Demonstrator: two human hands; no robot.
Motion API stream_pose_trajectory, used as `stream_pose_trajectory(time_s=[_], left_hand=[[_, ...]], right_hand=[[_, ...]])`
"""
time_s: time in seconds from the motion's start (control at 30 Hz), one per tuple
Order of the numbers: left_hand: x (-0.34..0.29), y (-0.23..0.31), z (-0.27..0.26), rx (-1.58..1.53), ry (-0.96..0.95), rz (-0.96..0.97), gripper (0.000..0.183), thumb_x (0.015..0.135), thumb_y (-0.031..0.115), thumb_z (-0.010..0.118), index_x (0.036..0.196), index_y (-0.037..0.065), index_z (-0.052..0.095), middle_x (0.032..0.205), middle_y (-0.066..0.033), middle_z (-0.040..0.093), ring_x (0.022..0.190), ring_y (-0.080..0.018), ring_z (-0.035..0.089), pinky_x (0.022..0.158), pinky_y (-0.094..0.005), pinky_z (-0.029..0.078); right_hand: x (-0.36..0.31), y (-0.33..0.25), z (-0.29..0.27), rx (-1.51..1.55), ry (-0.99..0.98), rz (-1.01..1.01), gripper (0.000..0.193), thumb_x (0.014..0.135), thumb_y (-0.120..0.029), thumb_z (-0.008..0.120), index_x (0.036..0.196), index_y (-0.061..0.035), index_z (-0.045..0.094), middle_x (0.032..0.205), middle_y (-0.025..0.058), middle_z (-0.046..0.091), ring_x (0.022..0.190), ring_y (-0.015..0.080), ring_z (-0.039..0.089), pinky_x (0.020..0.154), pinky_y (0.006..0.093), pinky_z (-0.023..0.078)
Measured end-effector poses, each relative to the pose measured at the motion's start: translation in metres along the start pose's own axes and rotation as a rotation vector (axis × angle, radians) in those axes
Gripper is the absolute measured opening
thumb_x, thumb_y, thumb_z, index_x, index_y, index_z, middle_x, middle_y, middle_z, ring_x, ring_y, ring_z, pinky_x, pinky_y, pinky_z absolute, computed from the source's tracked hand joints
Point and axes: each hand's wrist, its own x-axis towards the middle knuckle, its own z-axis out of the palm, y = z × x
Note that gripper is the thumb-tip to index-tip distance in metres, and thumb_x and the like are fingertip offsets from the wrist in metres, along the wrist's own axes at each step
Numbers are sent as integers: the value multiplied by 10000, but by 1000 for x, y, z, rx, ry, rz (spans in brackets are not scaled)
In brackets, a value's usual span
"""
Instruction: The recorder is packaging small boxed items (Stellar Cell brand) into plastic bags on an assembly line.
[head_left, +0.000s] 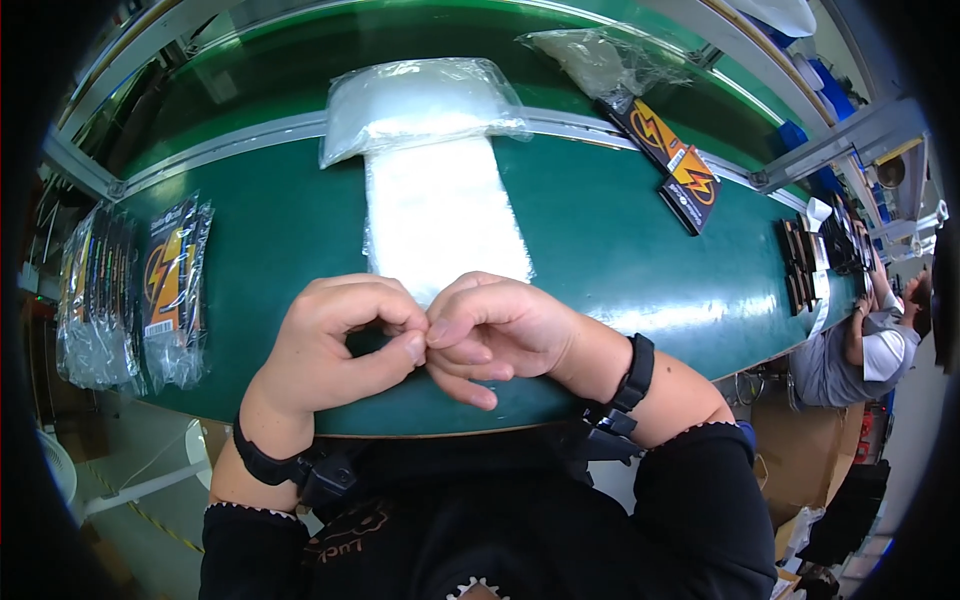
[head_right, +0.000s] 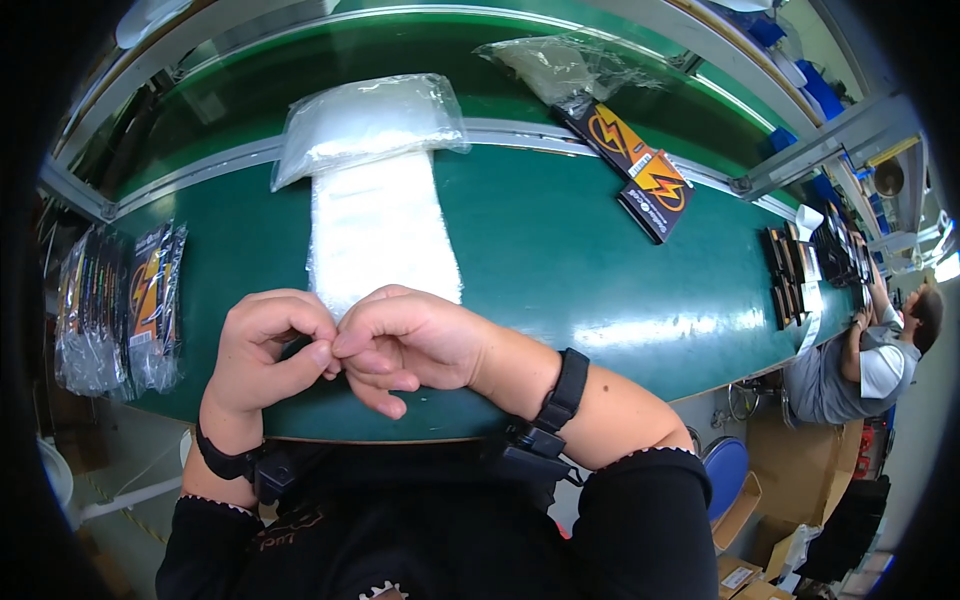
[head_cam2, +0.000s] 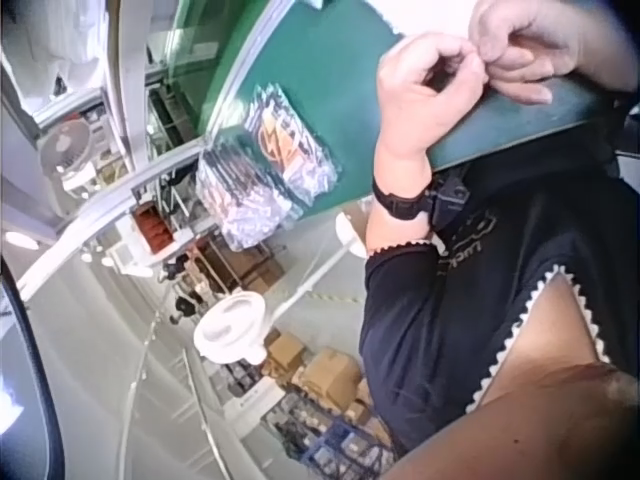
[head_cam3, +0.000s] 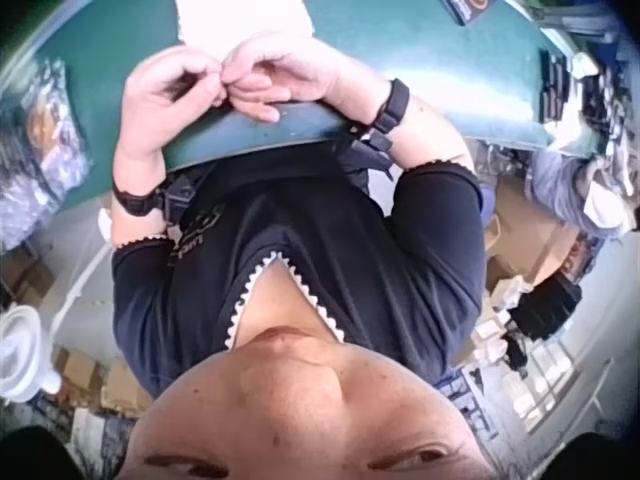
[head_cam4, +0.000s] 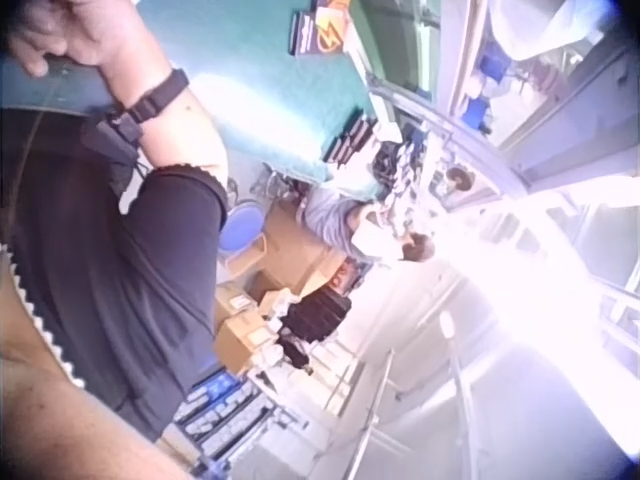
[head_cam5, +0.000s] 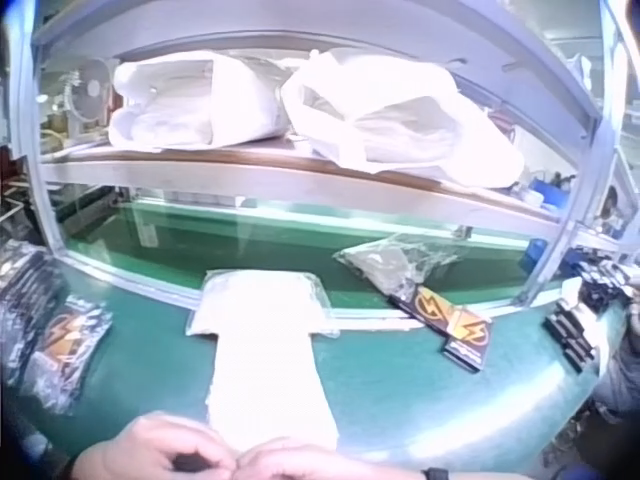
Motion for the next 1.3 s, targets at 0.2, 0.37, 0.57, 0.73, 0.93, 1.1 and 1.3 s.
stream_pose_trajectory(time_s=[0.2,0.37,0.57,0.73,0.93,1.1,1.3], left_hand=[[2,3,-6,-60,-75,-77,54,728,-24,657,751,-15,609,680,-46,582,599,-87,540,525,-205,412],[2,4,-3,-220,-81,-87,25,769,-38,618,791,-37,605,731,-80,595,644,-117,598,550,-211,469],[0,4,-7,-255,-106,-103,21,795,-44,598,813,-52,605,770,-94,602,667,-130,613,581,-222,491],[0,3,-6,-225,-76,-97,40,800,-51,589,832,-50,613,771,-89,602,664,-128,609,586,-219,484],[1,-1,-6,-239,-65,-79,83,831,-14,570,900,-47,604,798,-84,609,692,-123,597,624,-221,482],[2,3,-4,-357,-17,-113,133,862,24,540,965,-46,587,838,-86,622,724,-125,605,641,-220,486],[1,7,-6,-421,-37,-168,268,883,58,530,1129,-41,566,888,-98,636,755,-114,612,644,-204,484]], right_hand=[[2,2,-3,-57,10,7,304,826,-100,497,534,-18,491,449,83,440,379,209,483,432,339,446],[1,0,-1,-50,-18,0,319,832,-114,505,527,-23,487,431,90,438,389,228,509,431,327,442],[0,0,3,-173,34,20,370,877,-131,458,524,-24,475,429,67,426,412,204,501,455,297,430],[2,-1,7,-217,123,-3,337,890,-220,539,678,38,580,455,62,468,393,178,507,437,277,439],[3,3,9,-394,198,-88,419,916,-329,533,737,44,603,507,51,507,426,135,508,469,246,433],[3,4,12,-686,344,-232,442,941,-371,481,750,1,623,632,43,576,493,88,507,505,216,425],[3,9,13,-727,333,-255,422,951,-362,462,785,-22,646,671,24,587,541,72,500,535,208,425]])
